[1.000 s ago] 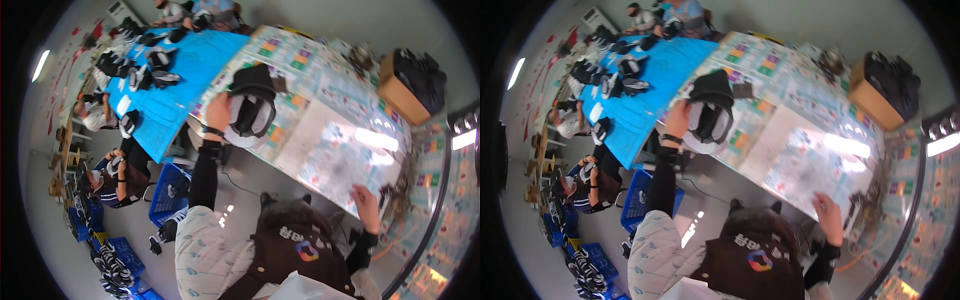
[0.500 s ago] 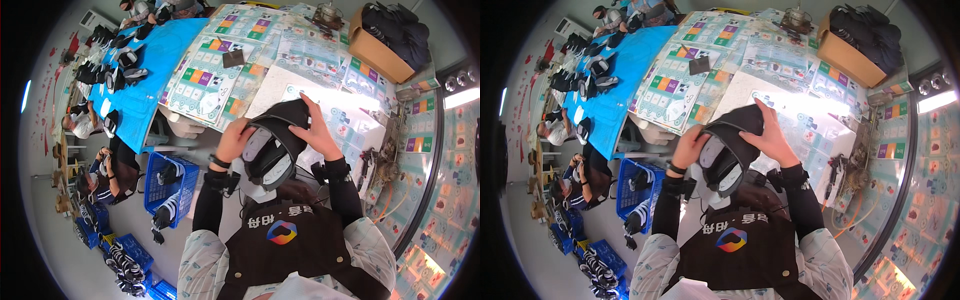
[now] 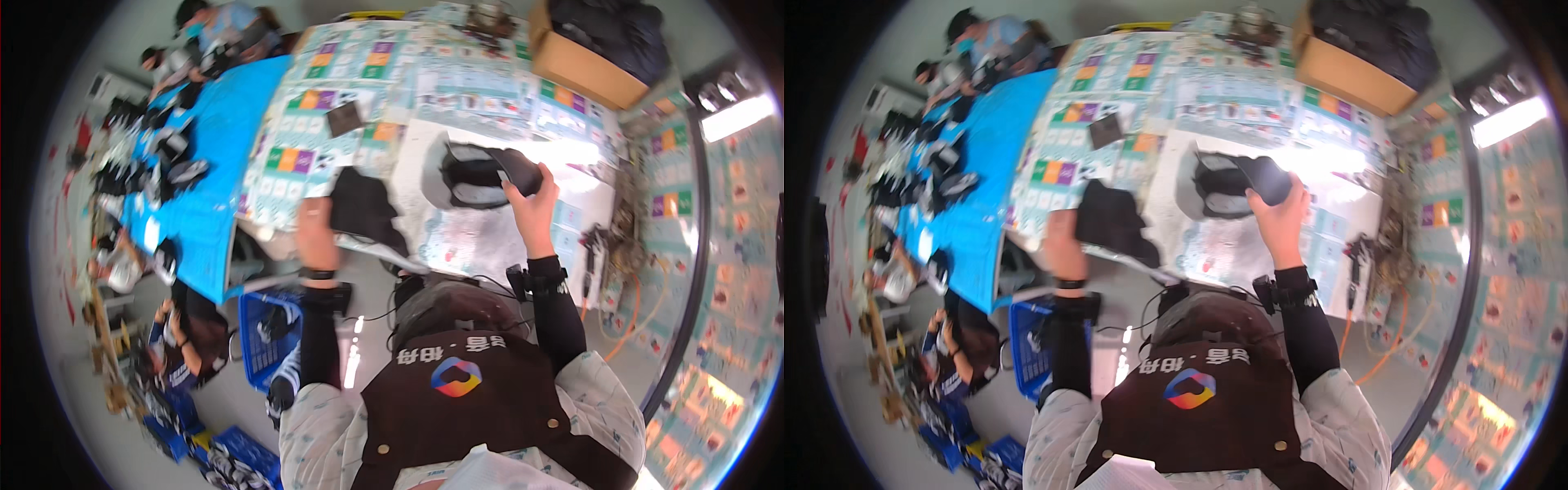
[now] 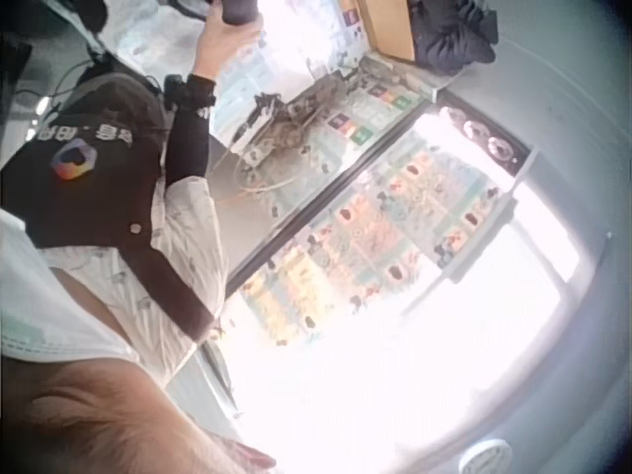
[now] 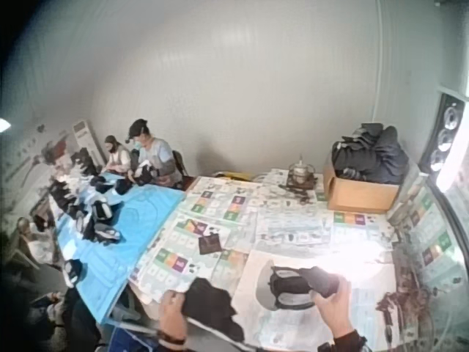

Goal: The person is observed using a manual handheld punch tool to trim or punch edges on a shoe upper component at a workbench in a factory setting.

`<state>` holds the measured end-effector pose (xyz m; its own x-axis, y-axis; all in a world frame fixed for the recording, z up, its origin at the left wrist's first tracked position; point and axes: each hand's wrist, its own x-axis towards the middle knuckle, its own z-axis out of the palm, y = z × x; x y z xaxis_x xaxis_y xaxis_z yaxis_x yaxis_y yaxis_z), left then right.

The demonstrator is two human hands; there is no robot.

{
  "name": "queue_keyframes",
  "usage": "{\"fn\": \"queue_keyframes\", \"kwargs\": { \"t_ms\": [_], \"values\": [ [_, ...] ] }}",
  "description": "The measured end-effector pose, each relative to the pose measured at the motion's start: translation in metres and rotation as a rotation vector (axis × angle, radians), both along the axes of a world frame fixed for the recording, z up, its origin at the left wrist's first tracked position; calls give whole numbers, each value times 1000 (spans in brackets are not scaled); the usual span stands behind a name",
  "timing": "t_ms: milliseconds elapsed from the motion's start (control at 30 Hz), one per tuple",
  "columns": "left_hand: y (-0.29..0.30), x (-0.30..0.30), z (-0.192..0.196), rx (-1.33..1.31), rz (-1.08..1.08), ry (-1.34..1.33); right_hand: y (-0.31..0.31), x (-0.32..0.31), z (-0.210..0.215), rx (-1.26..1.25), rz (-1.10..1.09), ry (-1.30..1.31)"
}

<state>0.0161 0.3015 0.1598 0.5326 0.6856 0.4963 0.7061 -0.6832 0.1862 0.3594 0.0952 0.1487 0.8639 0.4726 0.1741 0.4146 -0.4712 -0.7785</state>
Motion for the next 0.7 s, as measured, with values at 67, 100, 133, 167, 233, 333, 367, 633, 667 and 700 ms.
{"fn": "queue_keyframes", "kwargs": {
  "t_ms": [67,100,133,167,233,333,367,633,667,700],
  "values": [
    [48,-6,4,-26,4,66,-19,25,-24,329,-27,402],
    [73,-14,-2,-14,32,157,-17,9,2,497,-30,717],
    [96,-21,-17,-15,68,227,-20,5,0,568,-17,842],
    [111,-26,-37,-7,53,243,-20,-5,0,654,17,985],
    [107,4,-56,32,21,276,-33,-9,-7,779,64,1210],
    [30,67,-49,-549,-171,-299,-52,-8,-23,798,110,1269],
    [-9,87,-29,-659,-174,-506,-59,-6,-21,755,183,1204],
    [-133,91,18,-1416,36,-1210,-89,5,-20,607,435,1386],
    [-141,90,22,-1370,25,-1177,-94,7,-22,600,453,1444],
    [-154,89,39,-1322,14,-1086,-99,8,-16,627,445,1466]
  ]
}}
